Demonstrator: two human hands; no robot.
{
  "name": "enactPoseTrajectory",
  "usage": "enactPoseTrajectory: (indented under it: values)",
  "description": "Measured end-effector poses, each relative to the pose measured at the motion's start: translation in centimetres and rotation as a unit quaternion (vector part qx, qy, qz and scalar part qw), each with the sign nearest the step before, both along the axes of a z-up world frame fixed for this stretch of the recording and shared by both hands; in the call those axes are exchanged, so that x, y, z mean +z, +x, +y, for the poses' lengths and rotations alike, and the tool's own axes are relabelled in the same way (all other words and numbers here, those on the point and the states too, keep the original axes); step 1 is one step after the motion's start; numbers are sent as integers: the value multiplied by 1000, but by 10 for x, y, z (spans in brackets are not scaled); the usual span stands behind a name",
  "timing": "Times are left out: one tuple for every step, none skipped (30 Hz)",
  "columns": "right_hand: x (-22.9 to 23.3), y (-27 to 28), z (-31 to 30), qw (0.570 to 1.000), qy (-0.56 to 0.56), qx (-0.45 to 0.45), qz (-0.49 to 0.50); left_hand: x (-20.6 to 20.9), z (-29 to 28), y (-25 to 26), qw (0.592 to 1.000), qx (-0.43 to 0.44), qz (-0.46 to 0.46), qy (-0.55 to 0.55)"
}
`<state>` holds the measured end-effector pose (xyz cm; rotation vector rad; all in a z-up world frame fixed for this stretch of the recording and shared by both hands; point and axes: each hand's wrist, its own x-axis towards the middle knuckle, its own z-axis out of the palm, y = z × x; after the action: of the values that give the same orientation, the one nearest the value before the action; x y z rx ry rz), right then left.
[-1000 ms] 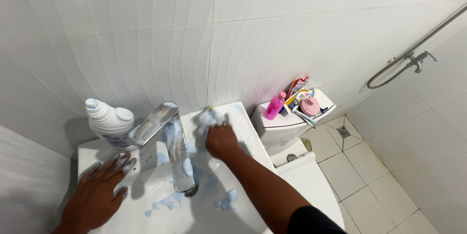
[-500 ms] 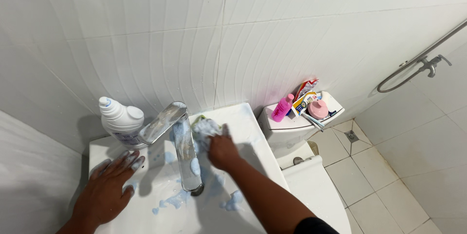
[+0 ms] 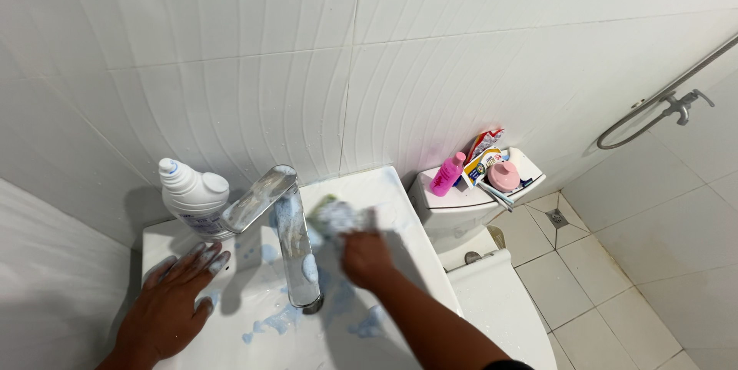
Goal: The person applies cleaning foam from a bottle onto a green sponge and scrubs the chrome faucet and the white ceramic sink basin. The person works the sponge around the faucet handles and the sink surface, creating a soapy lather.
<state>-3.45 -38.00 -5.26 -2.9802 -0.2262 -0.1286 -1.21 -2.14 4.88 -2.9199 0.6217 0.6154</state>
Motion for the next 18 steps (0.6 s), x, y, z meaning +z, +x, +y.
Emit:
enactPoseTrajectory:
  values:
    - [1, -5, -15, 999, -5, -45, 7, 0, 0, 0, 1000, 2, 4, 6]
    - [3, -7, -27, 995, -5, -98, 11, -1, 1, 0, 1000, -3, -3, 5]
    - [4, -9, -36, 988, -1, -154, 13, -1, 2, 0, 1000, -9, -9, 5]
    - [5, -7, -38, 980, 4, -198, 11, -3, 3, -1, 1000, -15, -15, 4]
    - [4, -6, -33, 976, 5, -218, 11, -4, 3, -1, 1000, -14, -15, 0]
    - [1, -2, -20, 976, 2, -219, 14, -5, 3, -2, 1000, -13, -16, -5]
    - [-2, 0, -2, 983, 2, -185, 18, -6, 4, 0, 1000, -12, -18, -9]
    - [-6, 2, 18, 989, 2, -144, 19, -7, 3, 0, 1000, -12, -22, -17]
    - [-9, 1, 37, 995, 6, -98, 18, -7, 4, 0, 999, -13, -26, -24]
    - [-12, -3, 53, 999, 9, -45, 8, -7, 4, 1, 999, -14, -30, -30]
    - [-14, -11, 61, 1000, 15, -3, -2, -8, 4, -1, 999, -16, -30, -24]
    - [-16, -18, 63, 999, 20, 33, -9, -8, 4, -1, 999, -17, -30, -18]
    - [-15, -22, 54, 999, 17, 30, -9, -8, 4, 0, 999, -19, -30, -12]
    - [-14, -26, 39, 1000, 11, 19, -5, -8, 3, 2, 999, -22, -32, -11]
    - [-12, -28, 22, 1000, 3, -8, 2, -9, 3, 1, 999, -23, -34, -10]
    - [-9, -31, 4, 998, -4, -57, 10, -10, 4, 0, 999, -24, -36, -9]
    - [-4, -30, -12, 994, -7, -108, 16, -11, 6, -1, 999, -27, -44, -16]
    - [1, -29, -24, 987, -4, -159, 17, -11, 7, -1, 998, -30, -52, -23]
